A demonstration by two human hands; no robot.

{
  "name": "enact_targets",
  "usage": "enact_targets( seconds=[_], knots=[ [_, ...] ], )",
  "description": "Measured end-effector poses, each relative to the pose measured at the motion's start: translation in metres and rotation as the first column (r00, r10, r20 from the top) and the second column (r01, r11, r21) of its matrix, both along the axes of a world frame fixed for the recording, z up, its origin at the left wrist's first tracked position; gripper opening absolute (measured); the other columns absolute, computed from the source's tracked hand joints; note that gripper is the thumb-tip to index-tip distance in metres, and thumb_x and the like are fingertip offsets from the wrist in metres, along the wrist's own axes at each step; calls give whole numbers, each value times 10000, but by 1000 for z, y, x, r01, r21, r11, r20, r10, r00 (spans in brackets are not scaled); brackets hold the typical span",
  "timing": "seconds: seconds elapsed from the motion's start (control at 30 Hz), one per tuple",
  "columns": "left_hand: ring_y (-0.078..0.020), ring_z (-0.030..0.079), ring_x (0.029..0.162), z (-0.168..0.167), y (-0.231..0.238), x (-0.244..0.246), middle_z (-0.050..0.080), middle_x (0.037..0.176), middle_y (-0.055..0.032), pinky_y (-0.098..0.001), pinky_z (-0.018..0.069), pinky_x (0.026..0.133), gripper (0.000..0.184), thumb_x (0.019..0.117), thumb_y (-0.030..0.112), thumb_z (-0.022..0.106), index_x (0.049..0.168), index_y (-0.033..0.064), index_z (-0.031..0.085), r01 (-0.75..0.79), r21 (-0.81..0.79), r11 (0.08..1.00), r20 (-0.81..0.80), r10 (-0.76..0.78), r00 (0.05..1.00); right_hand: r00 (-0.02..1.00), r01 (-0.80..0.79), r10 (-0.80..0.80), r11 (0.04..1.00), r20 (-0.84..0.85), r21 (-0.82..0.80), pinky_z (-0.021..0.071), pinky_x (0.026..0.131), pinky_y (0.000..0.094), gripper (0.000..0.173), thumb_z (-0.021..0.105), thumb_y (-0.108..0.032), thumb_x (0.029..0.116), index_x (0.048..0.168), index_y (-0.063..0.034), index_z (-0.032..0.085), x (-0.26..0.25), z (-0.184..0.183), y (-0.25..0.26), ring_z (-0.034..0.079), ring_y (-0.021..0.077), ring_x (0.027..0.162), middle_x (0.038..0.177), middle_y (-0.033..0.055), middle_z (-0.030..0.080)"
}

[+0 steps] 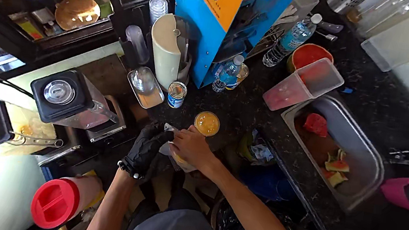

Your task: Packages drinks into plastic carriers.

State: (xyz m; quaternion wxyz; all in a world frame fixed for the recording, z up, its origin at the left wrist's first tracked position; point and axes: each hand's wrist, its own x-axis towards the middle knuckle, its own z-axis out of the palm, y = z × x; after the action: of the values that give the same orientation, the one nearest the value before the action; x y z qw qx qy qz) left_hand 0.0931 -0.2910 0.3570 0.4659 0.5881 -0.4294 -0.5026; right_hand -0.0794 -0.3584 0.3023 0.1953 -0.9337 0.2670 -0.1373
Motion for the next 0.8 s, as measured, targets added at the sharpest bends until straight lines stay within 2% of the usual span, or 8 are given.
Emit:
enact_targets(
  seconds=[0.1, 0.27, 0.37, 0.43, 0.53, 0.63, 0.7, 0.8],
  knots=[
    [-57, 609, 828, 6, 2, 6, 653, 901, -9, -261, 525, 780, 180, 1010, 163, 536, 1059, 55, 672, 17, 84, 996, 71, -23, 997, 992, -89, 105, 977, -70, 194, 530, 959, 500, 251, 558, -237, 1047, 1123, -116, 765, -34, 52, -29, 713, 214, 997, 1018, 45, 764],
    [-91, 576, 745, 20, -14, 13, 631, 820, -24, -282, 487, 683, 98, 992, 132, 609, 964, 50, 655, 29, 181, 983, 93, -46, 995, 819, -236, 295, 955, -492, 180, 267, 1189, 620, 754, 845, -137, 759, 1448, -297, 585, -65, 88, -47, 444, 344, 1401, 1362, 45, 638],
    [-93, 569, 708, 29, -12, 15, 629, 793, -19, -298, 480, 655, 91, 971, 140, 661, 920, 66, 676, 50, 178, 983, 141, -76, 987, 785, -361, 334, 931, -522, 53, 338, 1165, 563, 246, 784, -127, 862, 1106, -118, 756, -64, 84, -43, 556, 356, 1254, 1152, 119, 685],
    [-52, 524, 596, 34, -11, 15, 611, 713, 11, -229, 442, 557, 116, 988, 140, 654, 899, 71, 684, 72, 222, 972, 58, -86, 995, 789, -406, 370, 913, -490, 37, 388, 1131, 531, 159, 798, -237, 864, 970, -121, 778, -65, 89, -47, 552, 328, 1248, 1163, 93, 673],
    [-61, 559, 547, 33, -9, 6, 614, 678, -2, -202, 491, 523, 136, 1055, 113, 524, 1001, 37, 623, 91, 257, 962, -199, -39, 979, 824, -458, 485, 874, -292, 160, 424, 1074, 522, 190, 816, -321, 855, 937, -151, 792, -65, 90, -55, 564, 296, 1247, 1218, 43, 694],
    [-208, 730, 826, 24, -6, -12, 719, 937, -126, -350, 621, 759, 185, 1044, 66, 513, 1207, -12, 552, 84, 205, 975, -373, -1, 928, 858, -451, 480, 874, -184, 179, 479, 1006, 484, 202, 811, -288, 843, 919, -108, 760, -61, 91, -62, 624, 253, 1117, 1122, 43, 710],
    [-275, 715, 1008, 12, -1, -27, 699, 1124, -177, -420, 607, 871, 277, 983, 1, 557, 1255, -41, 525, 105, 108, 989, -419, -51, 907, 867, -404, 457, 878, -200, 257, 467, 1007, 493, 265, 831, -287, 819, 940, -67, 747, -57, 93, -68, 608, 279, 1138, 1124, 83, 697],
    [-196, 684, 969, -1, 3, -46, 651, 1141, -117, -358, 598, 846, 409, 830, -67, 682, 1208, -22, 534, 128, 14, 992, -373, -114, 921, 892, -338, 432, 834, -135, 437, 468, 976, 504, 271, 810, -192, 838, 989, 9, 712, -55, 87, -75, 617, 309, 1075, 1052, 151, 686]
  ],
)
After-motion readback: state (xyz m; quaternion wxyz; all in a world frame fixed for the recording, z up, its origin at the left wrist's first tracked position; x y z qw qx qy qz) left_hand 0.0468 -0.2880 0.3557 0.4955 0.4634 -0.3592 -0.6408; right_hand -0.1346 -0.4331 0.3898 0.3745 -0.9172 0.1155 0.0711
